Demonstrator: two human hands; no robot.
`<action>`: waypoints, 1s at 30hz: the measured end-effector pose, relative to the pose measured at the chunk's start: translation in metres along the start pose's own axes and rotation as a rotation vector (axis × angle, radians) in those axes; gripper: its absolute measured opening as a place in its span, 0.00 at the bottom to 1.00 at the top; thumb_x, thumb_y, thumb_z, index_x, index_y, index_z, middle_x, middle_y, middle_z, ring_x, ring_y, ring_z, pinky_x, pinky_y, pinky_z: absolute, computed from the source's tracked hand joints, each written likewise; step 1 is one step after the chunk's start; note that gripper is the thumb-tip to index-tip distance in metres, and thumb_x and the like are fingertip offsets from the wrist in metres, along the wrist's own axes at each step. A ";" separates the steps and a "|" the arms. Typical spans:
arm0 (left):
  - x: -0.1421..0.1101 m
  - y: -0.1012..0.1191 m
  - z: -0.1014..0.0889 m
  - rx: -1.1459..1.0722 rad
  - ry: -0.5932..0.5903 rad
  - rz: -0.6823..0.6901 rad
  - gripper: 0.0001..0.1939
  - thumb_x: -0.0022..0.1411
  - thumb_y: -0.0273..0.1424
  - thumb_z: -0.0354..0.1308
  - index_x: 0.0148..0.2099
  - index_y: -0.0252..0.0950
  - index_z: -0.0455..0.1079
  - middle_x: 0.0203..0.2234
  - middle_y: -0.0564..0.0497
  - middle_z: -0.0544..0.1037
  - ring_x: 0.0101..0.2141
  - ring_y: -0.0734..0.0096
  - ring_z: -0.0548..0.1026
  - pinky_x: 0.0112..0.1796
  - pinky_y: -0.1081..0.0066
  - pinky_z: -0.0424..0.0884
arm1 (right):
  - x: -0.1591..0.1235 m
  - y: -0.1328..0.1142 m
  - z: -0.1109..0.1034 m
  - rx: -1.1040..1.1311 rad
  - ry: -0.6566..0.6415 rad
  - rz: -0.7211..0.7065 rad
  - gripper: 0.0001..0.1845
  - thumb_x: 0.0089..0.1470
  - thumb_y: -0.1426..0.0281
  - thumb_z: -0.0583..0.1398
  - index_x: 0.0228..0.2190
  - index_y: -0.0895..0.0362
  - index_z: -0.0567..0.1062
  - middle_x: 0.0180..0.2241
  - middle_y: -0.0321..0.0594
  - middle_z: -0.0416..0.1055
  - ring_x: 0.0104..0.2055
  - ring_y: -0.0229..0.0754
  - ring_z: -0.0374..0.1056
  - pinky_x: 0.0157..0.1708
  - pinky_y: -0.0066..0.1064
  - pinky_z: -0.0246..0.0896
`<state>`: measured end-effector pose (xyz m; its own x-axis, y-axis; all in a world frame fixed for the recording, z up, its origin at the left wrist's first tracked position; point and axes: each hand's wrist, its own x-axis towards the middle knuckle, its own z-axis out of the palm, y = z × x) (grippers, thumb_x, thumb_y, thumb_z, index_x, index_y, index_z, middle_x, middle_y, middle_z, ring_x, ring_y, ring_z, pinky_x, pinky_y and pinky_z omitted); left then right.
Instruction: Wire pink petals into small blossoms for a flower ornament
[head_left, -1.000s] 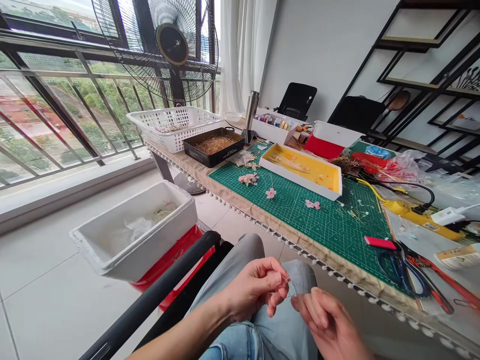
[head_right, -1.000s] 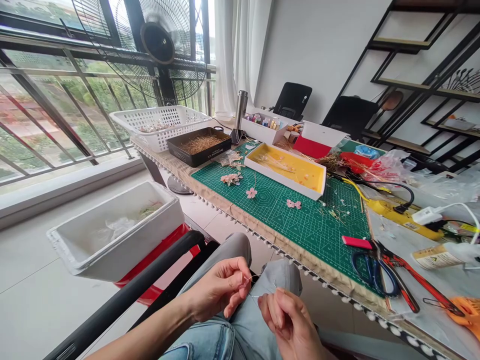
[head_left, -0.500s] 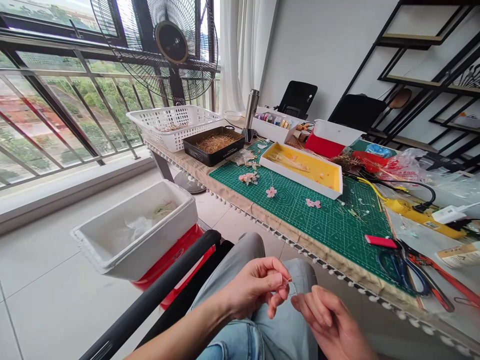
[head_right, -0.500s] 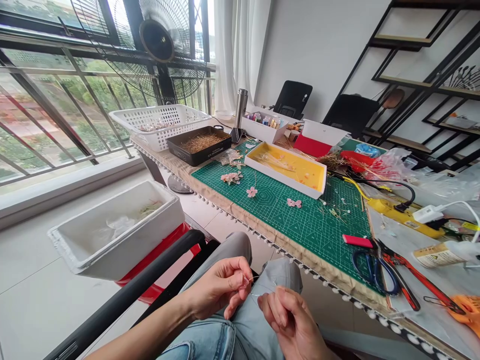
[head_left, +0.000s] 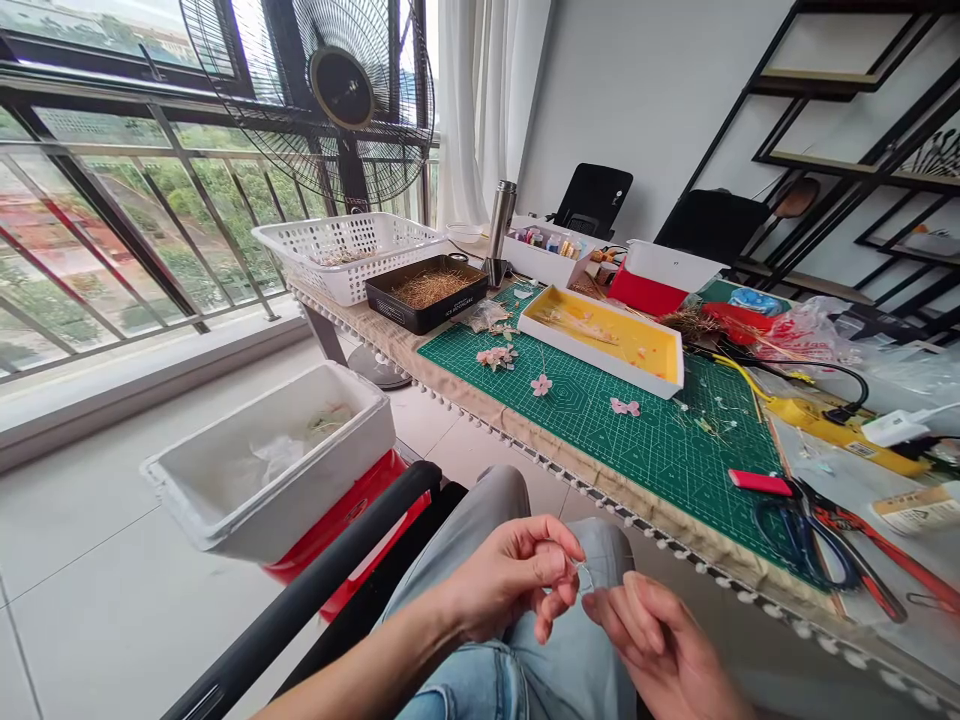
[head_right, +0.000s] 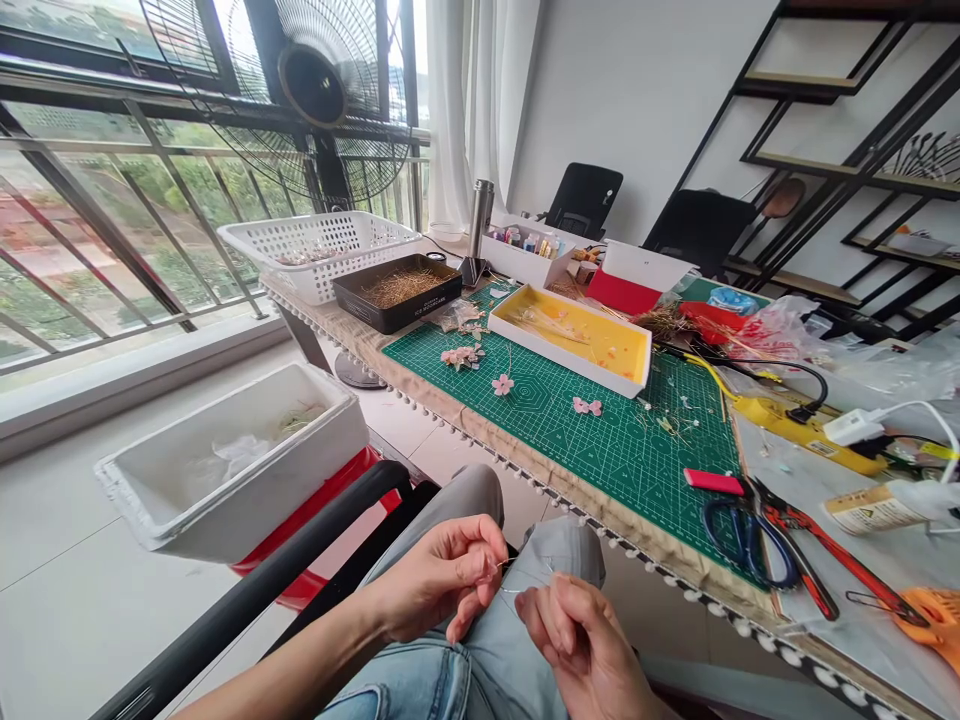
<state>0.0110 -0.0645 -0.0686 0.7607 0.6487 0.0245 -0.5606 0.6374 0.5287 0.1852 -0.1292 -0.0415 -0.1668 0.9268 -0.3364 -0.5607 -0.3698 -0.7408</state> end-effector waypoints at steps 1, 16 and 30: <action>0.000 0.000 0.000 -0.001 0.000 0.000 0.13 0.57 0.34 0.66 0.39 0.29 0.70 0.21 0.51 0.76 0.14 0.81 0.70 0.14 0.81 0.69 | 0.000 0.001 -0.001 0.002 -0.002 0.001 0.23 0.52 0.58 0.65 0.12 0.54 0.69 0.13 0.28 0.50 0.22 0.37 0.44 0.43 0.36 0.56; -0.004 0.002 0.001 0.003 -0.068 -0.109 0.16 0.54 0.36 0.69 0.39 0.29 0.71 0.21 0.51 0.76 0.15 0.80 0.70 0.14 0.83 0.66 | 0.009 -0.003 0.002 -0.116 -0.183 0.056 0.30 0.54 0.58 0.62 0.11 0.55 0.55 0.12 0.25 0.43 0.19 0.33 0.40 0.35 0.33 0.53; -0.007 0.015 0.014 0.699 0.301 0.219 0.13 0.62 0.39 0.60 0.38 0.32 0.71 0.24 0.51 0.75 0.23 0.76 0.74 0.26 0.76 0.71 | 0.025 0.008 0.020 -0.431 0.327 -0.243 0.19 0.49 0.53 0.65 0.38 0.51 0.75 0.38 0.38 0.72 0.42 0.45 0.64 0.42 0.33 0.59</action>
<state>0.0014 -0.0650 -0.0490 0.4796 0.8774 0.0118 -0.2761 0.1381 0.9512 0.1606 -0.1076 -0.0439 0.2220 0.9454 -0.2385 -0.1604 -0.2059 -0.9653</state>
